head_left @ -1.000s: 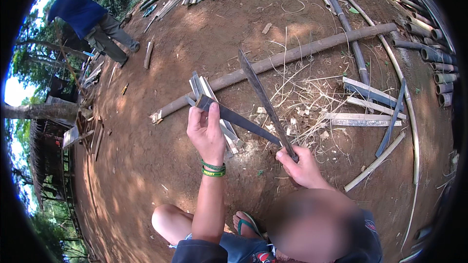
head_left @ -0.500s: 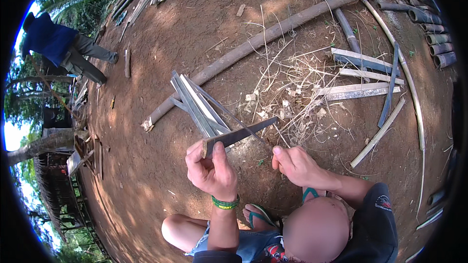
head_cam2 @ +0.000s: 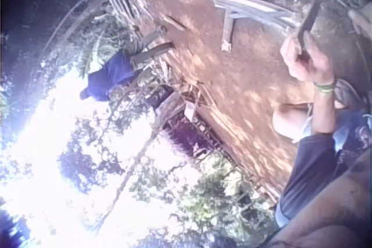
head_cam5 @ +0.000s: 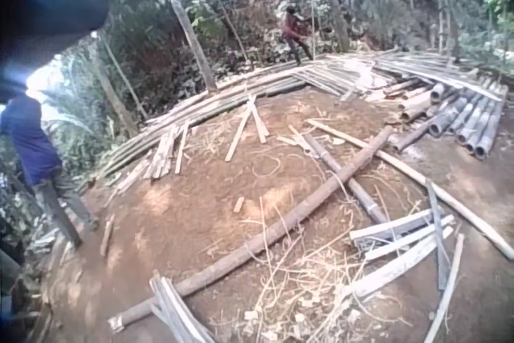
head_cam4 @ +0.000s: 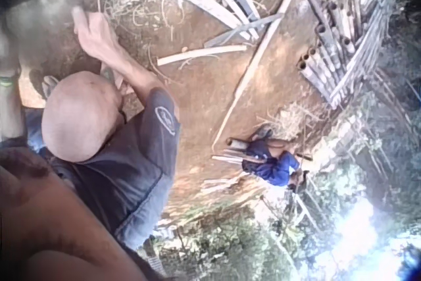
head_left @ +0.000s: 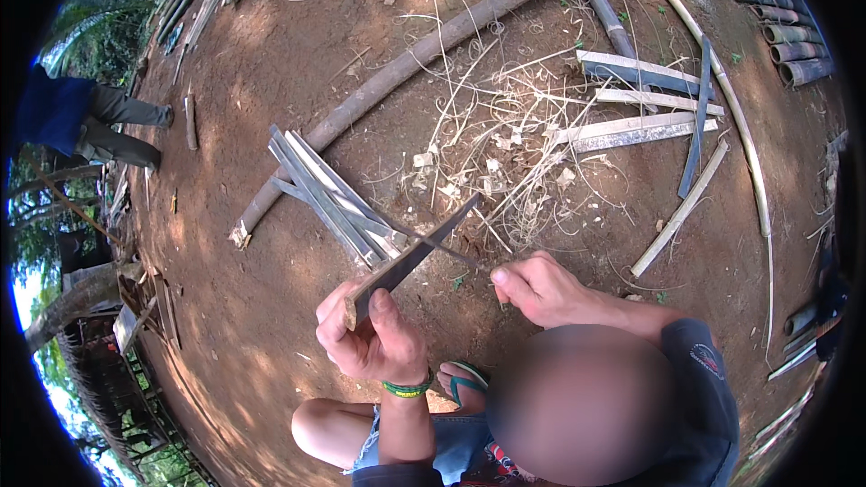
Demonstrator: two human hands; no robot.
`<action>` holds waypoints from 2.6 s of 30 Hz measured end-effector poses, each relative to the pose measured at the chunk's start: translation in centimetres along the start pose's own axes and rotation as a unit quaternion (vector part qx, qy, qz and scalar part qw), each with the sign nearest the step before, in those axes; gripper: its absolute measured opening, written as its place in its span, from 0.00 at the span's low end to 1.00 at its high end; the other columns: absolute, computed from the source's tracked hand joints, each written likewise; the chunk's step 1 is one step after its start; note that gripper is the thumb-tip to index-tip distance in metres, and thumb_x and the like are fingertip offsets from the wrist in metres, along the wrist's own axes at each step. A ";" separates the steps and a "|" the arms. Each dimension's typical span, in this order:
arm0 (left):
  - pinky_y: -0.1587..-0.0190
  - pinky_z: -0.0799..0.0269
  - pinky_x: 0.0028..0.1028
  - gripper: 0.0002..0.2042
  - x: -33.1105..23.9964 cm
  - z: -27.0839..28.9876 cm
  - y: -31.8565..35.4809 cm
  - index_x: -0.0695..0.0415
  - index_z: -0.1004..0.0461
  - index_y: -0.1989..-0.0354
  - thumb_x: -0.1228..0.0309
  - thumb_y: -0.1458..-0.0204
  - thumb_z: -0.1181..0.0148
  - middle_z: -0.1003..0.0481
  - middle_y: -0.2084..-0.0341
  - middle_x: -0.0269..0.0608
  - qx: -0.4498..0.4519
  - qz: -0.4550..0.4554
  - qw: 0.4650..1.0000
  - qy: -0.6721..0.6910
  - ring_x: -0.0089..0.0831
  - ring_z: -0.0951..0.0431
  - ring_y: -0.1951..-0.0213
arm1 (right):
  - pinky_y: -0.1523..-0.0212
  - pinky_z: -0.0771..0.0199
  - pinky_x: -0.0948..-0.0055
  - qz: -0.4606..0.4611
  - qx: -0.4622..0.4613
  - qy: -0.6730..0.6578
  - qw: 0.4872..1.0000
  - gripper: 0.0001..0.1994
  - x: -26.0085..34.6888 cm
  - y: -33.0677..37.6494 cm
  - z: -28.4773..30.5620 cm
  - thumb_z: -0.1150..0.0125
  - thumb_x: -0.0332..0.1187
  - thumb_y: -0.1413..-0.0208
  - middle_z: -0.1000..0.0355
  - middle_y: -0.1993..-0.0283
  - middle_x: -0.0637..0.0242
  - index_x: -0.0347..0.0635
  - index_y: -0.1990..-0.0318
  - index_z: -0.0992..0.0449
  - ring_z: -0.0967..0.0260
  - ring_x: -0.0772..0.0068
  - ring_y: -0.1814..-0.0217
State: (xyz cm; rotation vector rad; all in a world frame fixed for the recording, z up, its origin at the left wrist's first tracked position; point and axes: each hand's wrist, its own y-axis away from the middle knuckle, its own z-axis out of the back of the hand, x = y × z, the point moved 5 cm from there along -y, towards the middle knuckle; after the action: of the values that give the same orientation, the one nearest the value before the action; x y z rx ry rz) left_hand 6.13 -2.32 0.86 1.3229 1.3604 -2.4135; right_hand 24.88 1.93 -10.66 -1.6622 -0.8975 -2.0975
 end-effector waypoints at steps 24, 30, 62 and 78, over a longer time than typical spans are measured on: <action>0.60 0.25 0.20 0.08 1.8 0.1 -0.7 0.61 0.33 0.55 0.80 0.39 0.41 0.26 0.62 0.38 -0.041 0.029 0.999 0.000 0.20 0.26 0.63 | 0.54 0.25 0.53 -0.253 -0.066 0.048 0.964 0.41 -15.0 1.4 0.2 0.63 0.62 0.33 0.24 0.76 0.44 0.31 0.77 0.20 0.21 0.44 0.65; 0.59 0.26 0.20 0.08 2.3 0.8 -1.0 0.60 0.33 0.55 0.78 0.38 0.41 0.27 0.62 0.37 -0.044 0.028 0.999 -0.002 0.19 0.27 0.63 | 0.51 0.26 0.51 -0.247 -0.062 0.079 0.964 0.41 -14.0 2.0 0.5 0.63 0.63 0.34 0.24 0.74 0.40 0.30 0.75 0.19 0.21 0.40 0.61; 0.51 0.40 0.30 0.15 0.8 -4.2 -1.9 0.55 0.34 0.62 0.57 0.29 0.58 0.39 0.67 0.33 -0.155 0.161 0.891 0.395 0.27 0.39 0.62 | 0.59 0.25 0.54 -0.146 -0.068 -0.036 0.986 0.39 -10.1 -0.9 -4.3 0.63 0.61 0.32 0.26 0.80 0.50 0.34 0.78 0.21 0.22 0.49 0.71; 0.51 0.39 0.29 0.15 3.2 -3.0 -3.5 0.55 0.31 0.64 0.57 0.30 0.54 0.35 0.67 0.33 -0.177 0.181 0.876 0.410 0.26 0.37 0.61 | 0.65 0.26 0.55 -0.337 -0.099 -0.079 0.933 0.40 -19.8 -0.8 -2.4 0.63 0.63 0.33 0.28 0.84 0.56 0.34 0.81 0.24 0.25 0.52 0.77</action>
State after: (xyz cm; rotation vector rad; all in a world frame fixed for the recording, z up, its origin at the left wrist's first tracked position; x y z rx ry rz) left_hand 4.56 3.03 0.22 2.3307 1.3963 -1.2861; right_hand 28.03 -1.63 -30.06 -1.8184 -1.5287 -2.5793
